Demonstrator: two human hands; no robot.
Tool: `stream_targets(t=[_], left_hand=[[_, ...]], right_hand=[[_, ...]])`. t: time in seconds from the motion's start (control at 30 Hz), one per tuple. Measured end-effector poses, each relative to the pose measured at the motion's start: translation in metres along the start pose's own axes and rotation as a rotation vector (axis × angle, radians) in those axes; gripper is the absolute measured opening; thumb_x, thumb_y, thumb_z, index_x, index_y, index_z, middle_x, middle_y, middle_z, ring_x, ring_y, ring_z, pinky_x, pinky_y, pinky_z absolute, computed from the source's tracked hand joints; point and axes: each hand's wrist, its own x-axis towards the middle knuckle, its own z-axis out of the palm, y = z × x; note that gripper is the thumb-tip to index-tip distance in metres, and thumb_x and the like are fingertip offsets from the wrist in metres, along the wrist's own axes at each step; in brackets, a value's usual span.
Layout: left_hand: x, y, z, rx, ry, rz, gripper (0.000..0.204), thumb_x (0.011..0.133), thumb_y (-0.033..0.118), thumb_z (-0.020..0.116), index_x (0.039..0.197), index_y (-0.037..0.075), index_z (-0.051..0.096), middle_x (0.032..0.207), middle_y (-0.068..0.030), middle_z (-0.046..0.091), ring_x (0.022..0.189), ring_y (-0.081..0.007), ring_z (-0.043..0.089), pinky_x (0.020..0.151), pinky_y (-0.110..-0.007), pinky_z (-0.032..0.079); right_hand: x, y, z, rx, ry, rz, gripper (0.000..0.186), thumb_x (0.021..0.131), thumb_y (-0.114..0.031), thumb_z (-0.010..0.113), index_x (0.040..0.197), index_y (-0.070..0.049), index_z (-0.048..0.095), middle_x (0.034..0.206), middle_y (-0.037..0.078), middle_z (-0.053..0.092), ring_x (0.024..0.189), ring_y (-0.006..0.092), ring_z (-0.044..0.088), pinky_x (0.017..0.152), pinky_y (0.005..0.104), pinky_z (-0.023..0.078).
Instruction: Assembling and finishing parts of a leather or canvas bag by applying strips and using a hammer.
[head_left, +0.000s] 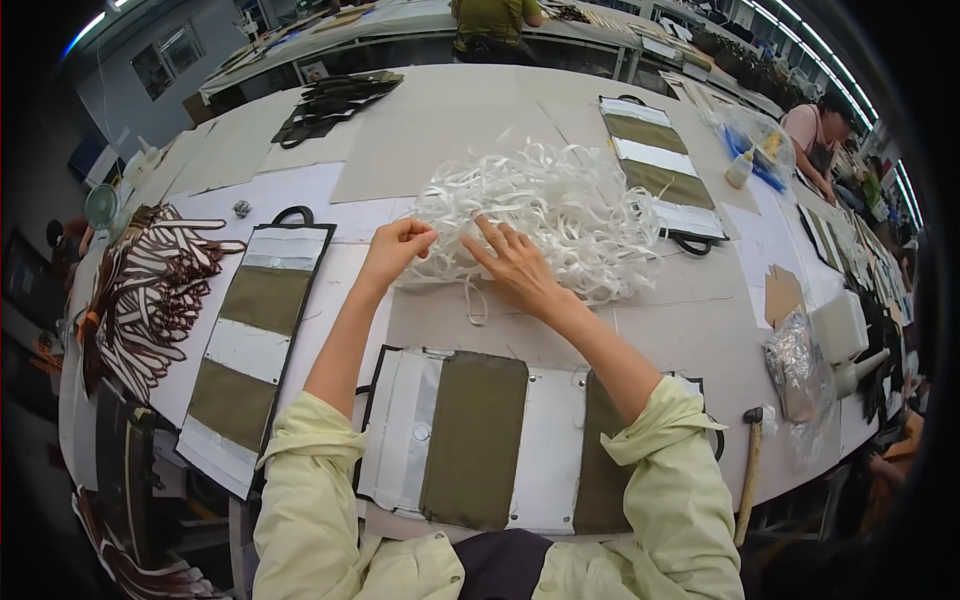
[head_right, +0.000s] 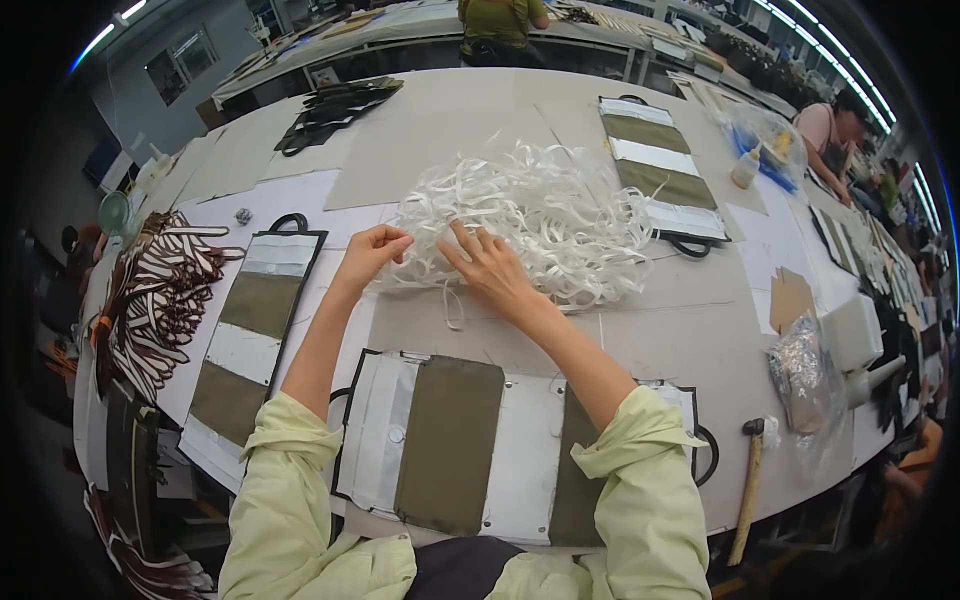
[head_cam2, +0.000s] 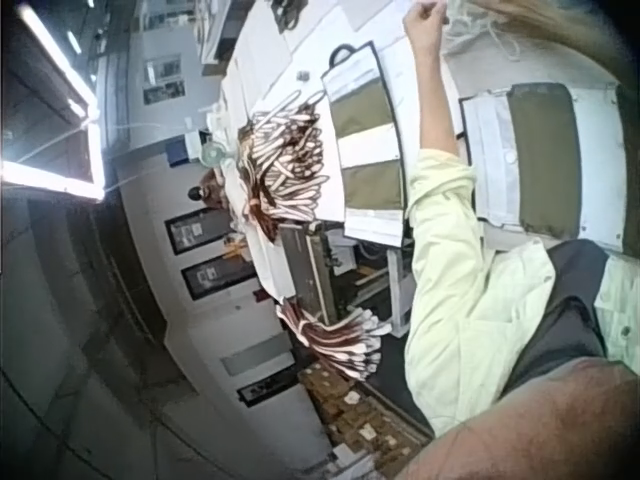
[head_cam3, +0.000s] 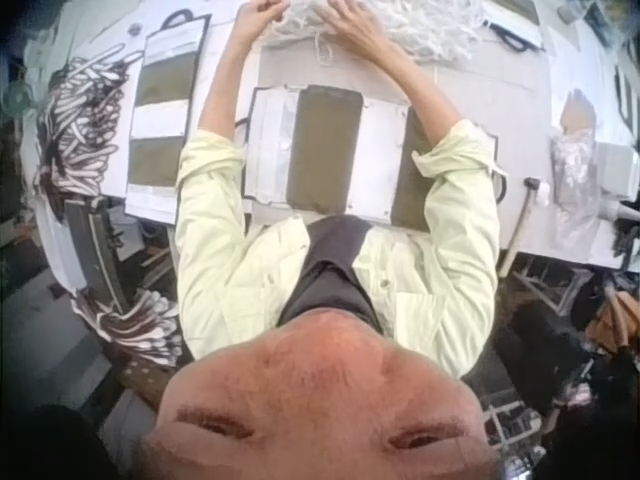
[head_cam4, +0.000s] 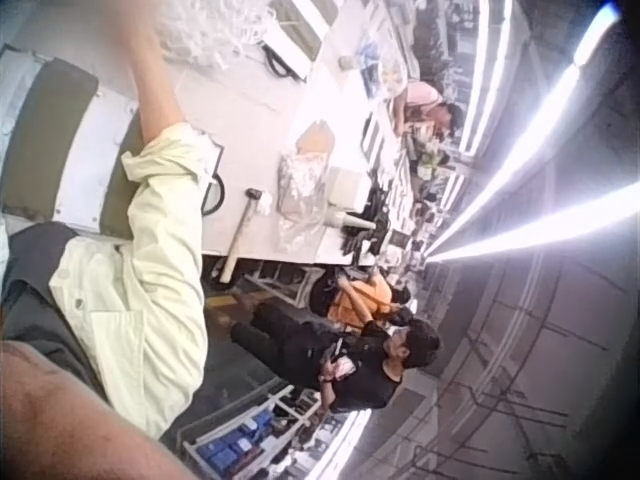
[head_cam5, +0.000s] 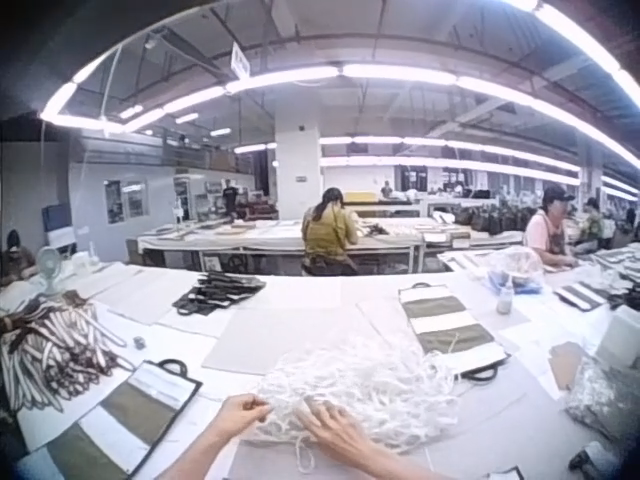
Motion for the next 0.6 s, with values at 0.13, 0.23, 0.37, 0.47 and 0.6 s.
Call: stream_targets(t=[0.13, 0.23, 0.37, 0.47, 0.6], left_hand=[[-0.014, 0.027, -0.012, -0.324, -0.082, 0.093, 0.019, 0.097, 0.013, 0.07, 0.113, 0.002, 0.072, 0.096, 0.0, 0.07, 0.081, -0.0089, 0.061, 0.084, -0.025, 0.049], [-0.011, 0.031, -0.04, -0.92, 0.023, 0.265, 0.023, 0.101, 0.009, 0.065, 0.123, 0.004, 0.067, 0.086, 0.0007, 0.065, 0.083, -0.0114, 0.061, 0.091, -0.03, 0.052], [-0.015, 0.018, -0.062, -1.103, 0.087, 0.366, 0.024, 0.102, 0.008, 0.062, 0.126, 0.007, 0.064, 0.086, -0.0009, 0.062, 0.087, -0.0155, 0.061, 0.095, -0.036, 0.052], [-0.023, -0.005, -0.1, -1.294, 0.131, 0.407, 0.023, 0.102, 0.006, 0.06, 0.123, 0.01, 0.066, 0.085, -0.0027, 0.059, 0.09, -0.0182, 0.059, 0.097, -0.04, 0.05], [-0.03, -0.017, -0.134, -1.577, 0.334, 0.33, 0.023, 0.1, 0.002, 0.06, 0.121, 0.009, 0.067, 0.084, -0.0056, 0.055, 0.085, -0.021, 0.055, 0.092, -0.04, 0.051]], right_hand=[[0.002, 0.001, -0.002, 0.027, -0.14, 0.125, 0.088, 0.074, -0.007, 0.075, 0.155, -0.015, 0.042, 0.155, 0.024, 0.041, 0.118, 0.0384, 0.057, 0.092, 0.0446, 0.051], [0.008, 0.006, 0.0, 0.013, -0.161, 0.256, 0.091, 0.074, -0.008, 0.077, 0.157, -0.018, 0.04, 0.154, 0.025, 0.043, 0.115, 0.0381, 0.058, 0.091, 0.0447, 0.051], [0.015, 0.011, 0.004, -0.017, -0.086, 0.361, 0.093, 0.073, -0.007, 0.079, 0.157, -0.021, 0.04, 0.146, 0.023, 0.049, 0.112, 0.0361, 0.059, 0.091, 0.0448, 0.051], [0.018, 0.011, 0.003, -0.085, -0.085, 0.317, 0.089, 0.075, -0.004, 0.076, 0.156, -0.022, 0.042, 0.138, 0.021, 0.054, 0.11, 0.0359, 0.06, 0.091, 0.0449, 0.05], [0.008, 0.017, 0.014, -0.144, -0.12, 0.288, 0.084, 0.077, -0.005, 0.073, 0.154, -0.021, 0.045, 0.134, 0.024, 0.058, 0.11, 0.0371, 0.06, 0.094, 0.0435, 0.048]])
